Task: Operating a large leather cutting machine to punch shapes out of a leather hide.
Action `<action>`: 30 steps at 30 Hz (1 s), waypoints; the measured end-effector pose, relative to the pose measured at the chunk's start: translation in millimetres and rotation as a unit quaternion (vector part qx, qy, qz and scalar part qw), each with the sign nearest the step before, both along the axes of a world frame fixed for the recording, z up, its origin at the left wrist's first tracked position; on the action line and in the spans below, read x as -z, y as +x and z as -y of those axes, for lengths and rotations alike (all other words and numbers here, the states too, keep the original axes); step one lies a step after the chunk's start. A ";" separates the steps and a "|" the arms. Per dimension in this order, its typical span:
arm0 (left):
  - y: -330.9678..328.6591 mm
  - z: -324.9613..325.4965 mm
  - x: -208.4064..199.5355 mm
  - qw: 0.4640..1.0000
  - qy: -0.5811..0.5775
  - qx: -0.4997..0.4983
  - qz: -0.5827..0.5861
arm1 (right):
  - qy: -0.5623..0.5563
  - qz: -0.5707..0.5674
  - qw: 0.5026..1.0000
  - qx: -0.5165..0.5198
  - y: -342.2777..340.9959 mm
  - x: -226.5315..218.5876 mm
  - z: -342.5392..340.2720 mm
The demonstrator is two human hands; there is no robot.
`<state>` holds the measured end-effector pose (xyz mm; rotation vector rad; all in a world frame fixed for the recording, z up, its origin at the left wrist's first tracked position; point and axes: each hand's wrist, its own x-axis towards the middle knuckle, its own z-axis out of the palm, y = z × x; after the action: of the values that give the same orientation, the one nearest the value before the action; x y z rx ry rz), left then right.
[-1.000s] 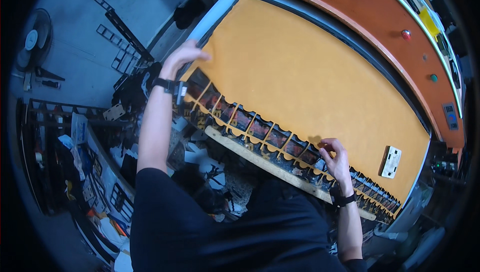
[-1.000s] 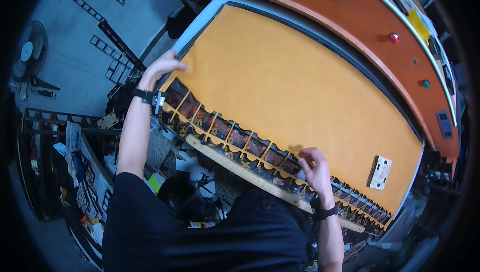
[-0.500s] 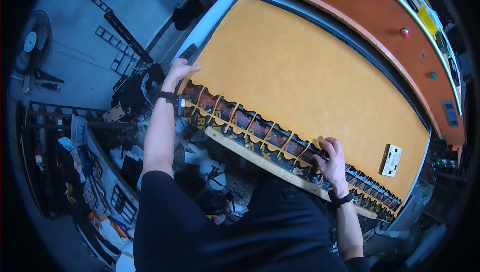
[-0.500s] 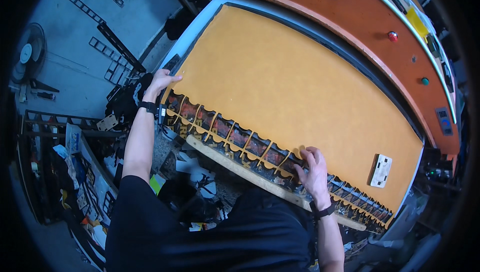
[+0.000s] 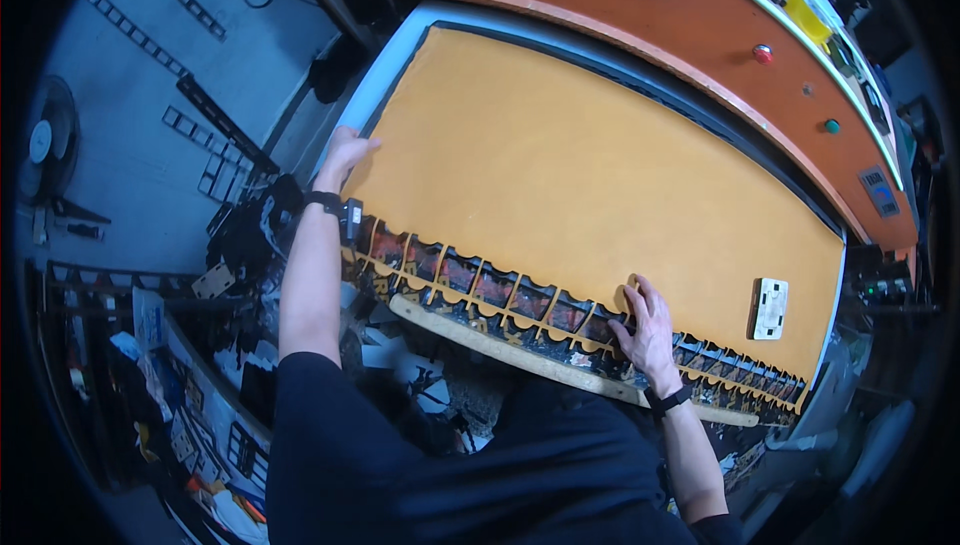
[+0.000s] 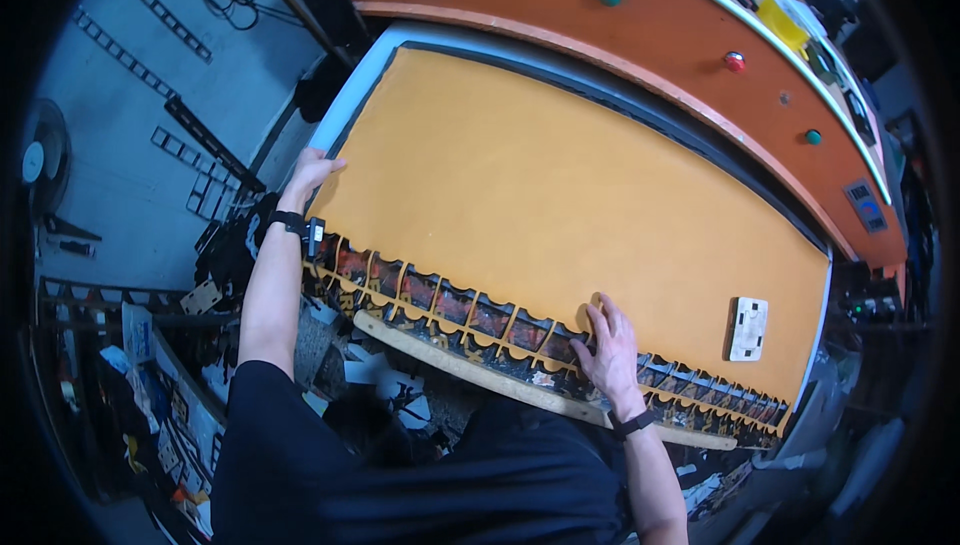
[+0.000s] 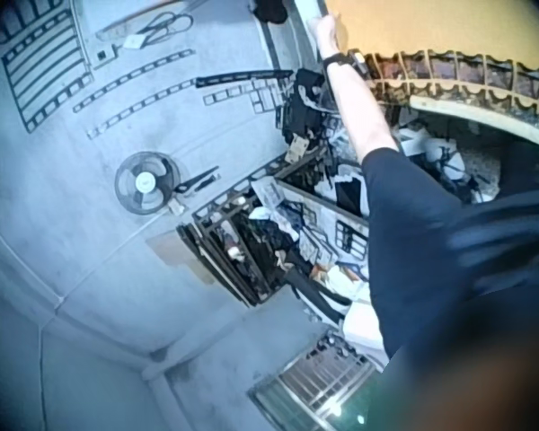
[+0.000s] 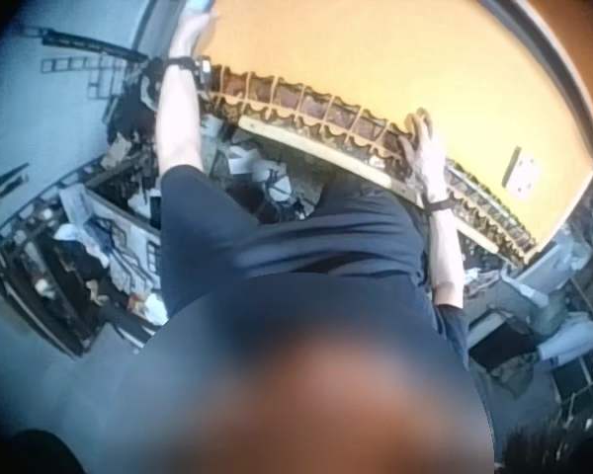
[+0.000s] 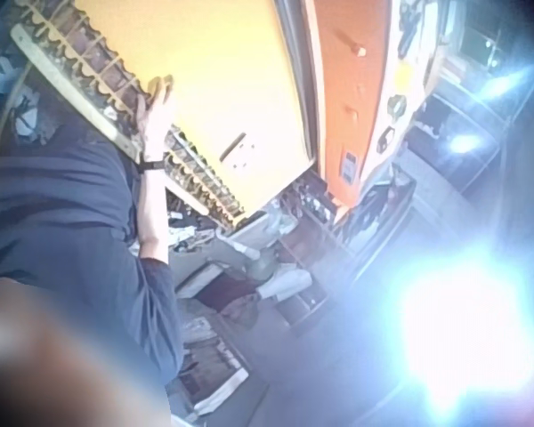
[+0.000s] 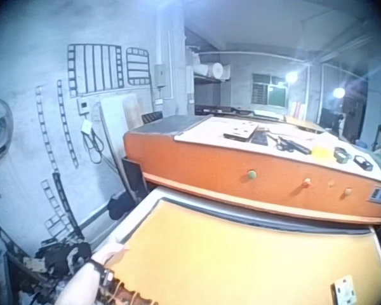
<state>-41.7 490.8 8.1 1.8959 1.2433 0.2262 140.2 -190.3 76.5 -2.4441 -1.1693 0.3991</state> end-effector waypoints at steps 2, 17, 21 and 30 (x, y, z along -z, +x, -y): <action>26.1 6.8 8.2 0.998 -0.063 0.004 -0.016 | -0.012 0.011 1.000 0.022 0.2 -2.2 4.2; 22.6 -47.8 40.1 0.985 0.157 0.017 -0.067 | 0.017 0.007 1.000 0.003 0.0 11.2 2.3; 23.2 -43.3 36.8 0.992 0.111 0.011 -0.058 | 0.027 -0.009 1.000 0.005 0.3 10.7 5.3; -5.9 -55.9 18.9 0.986 0.121 0.039 -0.109 | 0.050 -0.020 0.999 -0.003 -0.1 9.7 -1.6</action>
<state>-47.6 546.7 -10.8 2.2219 1.3311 0.1351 140.1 -188.6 66.8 -2.3381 -1.1525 0.3802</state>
